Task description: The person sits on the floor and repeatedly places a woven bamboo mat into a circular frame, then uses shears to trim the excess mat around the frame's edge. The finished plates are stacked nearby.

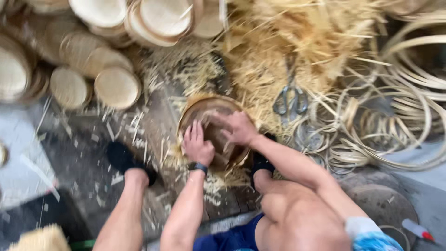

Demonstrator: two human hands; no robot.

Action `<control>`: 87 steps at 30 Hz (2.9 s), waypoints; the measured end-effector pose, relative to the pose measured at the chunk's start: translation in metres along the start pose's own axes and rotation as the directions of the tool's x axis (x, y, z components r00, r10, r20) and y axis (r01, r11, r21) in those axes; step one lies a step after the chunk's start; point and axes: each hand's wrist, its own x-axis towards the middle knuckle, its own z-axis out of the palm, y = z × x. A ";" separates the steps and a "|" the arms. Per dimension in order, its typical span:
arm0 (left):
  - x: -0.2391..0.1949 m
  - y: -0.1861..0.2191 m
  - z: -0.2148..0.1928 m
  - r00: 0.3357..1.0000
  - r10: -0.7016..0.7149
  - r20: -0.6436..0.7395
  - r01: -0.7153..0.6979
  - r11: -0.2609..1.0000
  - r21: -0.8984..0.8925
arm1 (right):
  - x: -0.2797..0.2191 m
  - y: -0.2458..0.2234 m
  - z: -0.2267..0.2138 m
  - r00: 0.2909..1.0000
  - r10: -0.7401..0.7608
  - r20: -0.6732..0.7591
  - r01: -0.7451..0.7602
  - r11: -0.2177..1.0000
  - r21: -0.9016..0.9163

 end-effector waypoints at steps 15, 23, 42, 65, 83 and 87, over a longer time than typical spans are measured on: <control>0.041 0.085 0.058 0.839 -0.538 0.078 0.542 0.816 -0.202 | -0.092 0.208 0.038 0.533 0.787 -0.312 -0.801 0.588 0.116; 0.037 0.082 0.057 0.944 -0.287 0.163 0.298 0.953 -0.046 | -0.099 0.232 0.034 0.524 0.720 -0.455 -0.774 0.625 0.096; 0.027 0.067 0.045 0.993 0.027 0.116 -0.003 0.979 -0.203 | -0.151 0.133 -0.021 0.743 0.667 0.061 -0.670 0.741 0.054; 0.029 0.063 0.039 0.985 0.064 0.158 -0.022 0.966 -0.258 | -0.053 0.158 0.026 0.900 0.411 -0.144 -0.433 0.818 -0.378; 0.024 0.037 0.015 0.897 0.268 0.351 -0.170 0.943 -0.285 | -0.043 0.173 0.008 0.929 0.073 -0.364 -0.274 0.797 -0.539; 0.024 0.038 0.011 0.887 0.275 0.372 -0.173 0.943 -0.286 | -0.010 0.159 0.015 0.953 0.156 -0.261 -0.279 0.789 -0.547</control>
